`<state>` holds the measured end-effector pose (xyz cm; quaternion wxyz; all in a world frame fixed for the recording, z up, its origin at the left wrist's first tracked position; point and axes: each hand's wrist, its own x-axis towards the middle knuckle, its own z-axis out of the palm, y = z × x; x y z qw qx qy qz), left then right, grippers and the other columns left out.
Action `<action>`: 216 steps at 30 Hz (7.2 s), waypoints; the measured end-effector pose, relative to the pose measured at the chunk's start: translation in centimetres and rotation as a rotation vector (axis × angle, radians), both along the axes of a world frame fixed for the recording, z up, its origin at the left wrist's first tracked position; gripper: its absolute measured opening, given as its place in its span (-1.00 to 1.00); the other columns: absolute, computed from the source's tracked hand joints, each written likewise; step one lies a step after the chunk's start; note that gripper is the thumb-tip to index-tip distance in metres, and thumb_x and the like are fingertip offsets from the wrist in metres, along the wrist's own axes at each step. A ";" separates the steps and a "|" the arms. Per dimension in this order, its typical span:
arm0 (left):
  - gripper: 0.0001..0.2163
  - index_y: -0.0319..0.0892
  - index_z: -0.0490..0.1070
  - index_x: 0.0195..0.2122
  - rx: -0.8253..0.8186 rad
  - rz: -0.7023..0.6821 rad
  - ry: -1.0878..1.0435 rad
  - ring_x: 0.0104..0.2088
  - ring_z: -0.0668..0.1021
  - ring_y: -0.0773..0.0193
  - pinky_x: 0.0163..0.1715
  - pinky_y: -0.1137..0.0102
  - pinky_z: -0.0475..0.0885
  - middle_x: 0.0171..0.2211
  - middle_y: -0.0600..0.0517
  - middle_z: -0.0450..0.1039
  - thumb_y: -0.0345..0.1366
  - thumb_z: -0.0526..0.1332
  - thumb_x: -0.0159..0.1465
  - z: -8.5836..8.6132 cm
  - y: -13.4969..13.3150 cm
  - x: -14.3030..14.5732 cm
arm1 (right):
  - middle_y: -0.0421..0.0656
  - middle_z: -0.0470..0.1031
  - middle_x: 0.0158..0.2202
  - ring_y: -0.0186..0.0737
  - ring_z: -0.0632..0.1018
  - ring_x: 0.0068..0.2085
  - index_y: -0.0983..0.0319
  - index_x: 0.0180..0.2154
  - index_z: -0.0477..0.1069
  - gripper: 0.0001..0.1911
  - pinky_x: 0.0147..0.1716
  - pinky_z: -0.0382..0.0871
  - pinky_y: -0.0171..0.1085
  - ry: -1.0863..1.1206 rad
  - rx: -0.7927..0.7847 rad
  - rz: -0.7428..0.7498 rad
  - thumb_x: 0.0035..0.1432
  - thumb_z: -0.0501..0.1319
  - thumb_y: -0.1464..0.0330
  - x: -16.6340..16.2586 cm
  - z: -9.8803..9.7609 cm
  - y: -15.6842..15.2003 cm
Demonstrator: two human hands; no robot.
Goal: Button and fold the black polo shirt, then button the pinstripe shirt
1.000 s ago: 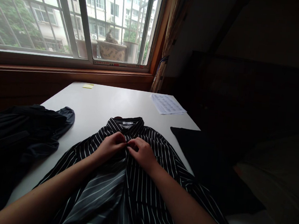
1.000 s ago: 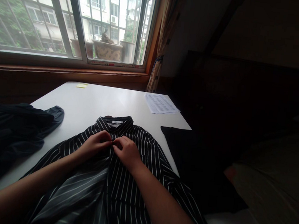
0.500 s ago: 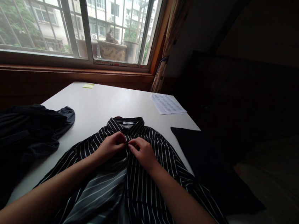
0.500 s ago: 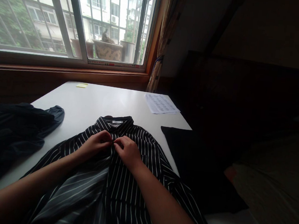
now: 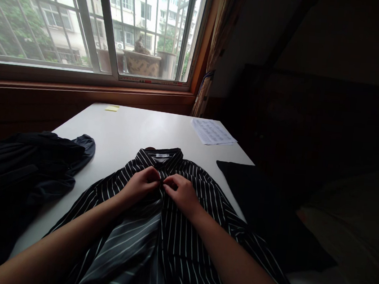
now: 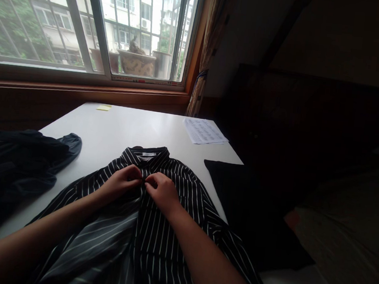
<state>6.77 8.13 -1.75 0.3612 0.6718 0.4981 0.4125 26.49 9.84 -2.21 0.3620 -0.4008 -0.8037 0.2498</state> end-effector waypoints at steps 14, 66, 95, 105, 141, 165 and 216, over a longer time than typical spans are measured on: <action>-0.90 -0.15 0.42 -0.28 0.008 0.003 -0.001 -0.32 0.53 0.26 -0.29 0.40 0.42 -0.36 0.08 0.49 -0.34 0.25 0.16 0.2 0.0 0.1 | -0.21 0.52 -0.32 -0.26 0.53 -0.26 0.18 -0.28 0.49 -0.93 -0.21 0.38 -0.28 -0.004 0.004 0.021 0.14 0.29 0.42 0.1 0.1 0.1; -0.92 -0.13 0.43 -0.30 0.048 0.017 0.051 -0.33 0.55 0.24 -0.29 0.39 0.43 -0.37 0.07 0.52 -0.30 0.26 0.17 0.0 0.0 0.2 | -0.21 0.53 -0.38 -0.26 0.54 -0.31 0.20 -0.35 0.50 -0.96 -0.25 0.38 -0.29 0.050 -0.045 -0.018 0.15 0.26 0.40 0.1 0.4 0.1; -0.87 -0.15 0.43 -0.23 0.018 -0.040 0.000 -0.27 0.54 0.25 -0.27 0.40 0.43 -0.30 0.06 0.51 -0.27 0.28 0.21 0.4 -0.2 -0.2 | -0.22 0.54 -0.36 -0.27 0.53 -0.30 0.19 -0.35 0.49 -0.94 -0.22 0.37 -0.28 0.040 -0.053 0.020 0.19 0.29 0.35 0.1 0.7 0.1; -0.86 -0.16 0.42 -0.21 0.001 -0.057 -0.020 -0.32 0.53 0.27 -0.31 0.42 0.43 -0.33 0.06 0.49 -0.25 0.25 0.25 0.4 -0.2 -0.2 | -0.21 0.50 -0.32 -0.28 0.51 -0.28 0.15 -0.11 0.54 -0.80 -0.23 0.37 -0.29 0.057 -0.030 0.040 0.20 0.29 0.37 0.2 0.7 0.0; -0.88 -0.12 0.42 -0.23 0.090 0.155 0.027 -0.27 0.59 0.21 -0.21 0.34 0.46 -0.33 0.07 0.55 -0.34 0.13 0.24 1.0 -0.3 -0.4 | -0.20 0.55 -0.34 -0.26 0.56 -0.27 0.17 -0.32 0.56 -0.96 -0.20 0.40 -0.28 0.085 -0.045 0.020 0.14 0.32 0.41 0.1 0.7 -0.1; -0.65 -0.06 0.40 0.03 0.345 0.231 0.407 0.09 0.40 0.01 0.14 0.03 0.25 0.20 0.01 0.36 -0.46 0.14 0.22 -0.4 0.5 -0.8 | -0.22 0.52 -0.39 -0.28 0.53 -0.33 0.17 -0.37 0.58 -0.94 -0.25 0.38 -0.29 0.021 -0.035 0.063 0.11 0.33 0.44 0.1 1.3 -0.7; -0.65 0.02 0.36 0.13 0.410 0.031 0.503 0.04 0.49 0.09 0.07 0.12 0.42 0.12 -0.01 0.42 -0.39 0.08 0.35 -2.1 2.8 -3.6 | -0.23 0.51 -0.36 -0.28 0.53 -0.31 0.15 -0.37 0.56 -0.94 -0.25 0.38 -0.29 -0.027 -0.039 0.057 0.13 0.33 0.43 -0.1 1.2 -0.9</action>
